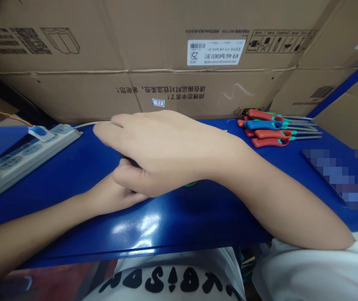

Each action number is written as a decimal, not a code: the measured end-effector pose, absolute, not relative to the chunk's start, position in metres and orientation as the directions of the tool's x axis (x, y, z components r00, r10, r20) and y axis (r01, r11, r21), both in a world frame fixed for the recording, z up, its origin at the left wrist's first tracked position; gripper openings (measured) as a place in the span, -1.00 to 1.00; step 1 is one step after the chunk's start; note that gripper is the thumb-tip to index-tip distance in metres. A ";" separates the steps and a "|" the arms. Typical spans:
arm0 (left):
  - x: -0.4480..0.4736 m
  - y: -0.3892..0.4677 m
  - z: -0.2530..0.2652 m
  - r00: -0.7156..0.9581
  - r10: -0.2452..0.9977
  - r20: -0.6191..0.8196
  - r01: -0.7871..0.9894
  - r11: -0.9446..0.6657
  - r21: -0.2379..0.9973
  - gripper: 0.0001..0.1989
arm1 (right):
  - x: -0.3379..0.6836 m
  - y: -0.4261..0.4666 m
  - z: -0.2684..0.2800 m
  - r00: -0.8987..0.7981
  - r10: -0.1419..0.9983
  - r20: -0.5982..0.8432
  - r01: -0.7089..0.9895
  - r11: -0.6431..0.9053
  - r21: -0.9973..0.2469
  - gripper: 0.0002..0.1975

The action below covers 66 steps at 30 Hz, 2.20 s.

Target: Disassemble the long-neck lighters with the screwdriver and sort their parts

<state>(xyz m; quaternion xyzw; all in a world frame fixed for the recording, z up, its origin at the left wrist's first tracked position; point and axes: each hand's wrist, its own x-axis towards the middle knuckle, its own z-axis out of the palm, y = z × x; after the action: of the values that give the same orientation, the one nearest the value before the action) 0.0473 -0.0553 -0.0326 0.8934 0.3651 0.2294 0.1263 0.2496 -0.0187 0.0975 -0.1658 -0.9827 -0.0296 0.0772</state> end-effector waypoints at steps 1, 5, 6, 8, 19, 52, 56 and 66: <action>0.047 -0.055 -0.032 0.629 0.712 0.312 0.597 -0.700 0.393 -0.70 | 0.250 -0.019 0.098 -0.932 0.321 0.171 0.331 0.943 0.037 -0.69; 0.047 -0.055 -0.033 0.645 0.696 0.316 0.577 -0.715 0.395 -0.71 | 0.249 -0.019 0.098 -0.923 0.346 0.169 0.365 0.926 0.097 -0.67; 0.047 -0.055 -0.033 0.650 0.691 0.317 0.575 -0.720 0.388 -0.70 | 0.249 -0.019 0.098 -0.925 0.340 0.168 0.358 0.930 0.089 -0.69; 0.047 -0.055 -0.033 0.651 0.690 0.317 0.586 -0.722 0.368 -0.69 | 0.249 -0.017 0.097 -0.928 0.330 0.174 0.344 0.938 0.051 -0.69; 0.047 -0.054 -0.034 0.648 0.686 0.331 0.584 -0.726 0.362 -0.67 | 0.249 -0.015 0.095 -0.915 0.370 0.164 0.372 0.928 -0.014 -0.67; 0.047 -0.052 -0.033 0.626 0.711 0.319 0.565 -0.697 0.442 -0.71 | 0.254 -0.012 0.100 -0.923 0.364 0.126 0.353 0.930 -0.100 -0.70; 0.046 -0.049 -0.030 0.624 0.714 0.317 0.504 -0.679 0.534 -0.77 | 0.255 -0.011 0.101 -0.907 0.358 0.221 0.354 0.933 -0.060 -0.78; 0.046 -0.047 -0.022 0.642 0.719 0.267 0.540 -0.672 0.507 -0.91 | 0.250 0.011 0.091 -0.777 0.525 0.347 0.582 0.809 0.079 -0.76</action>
<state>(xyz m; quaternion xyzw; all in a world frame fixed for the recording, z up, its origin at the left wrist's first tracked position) 0.0463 -0.0473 -0.0223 0.8850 0.3556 0.2292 0.1943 0.2502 0.0109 0.0908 -0.2950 -0.9382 -0.0913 0.1563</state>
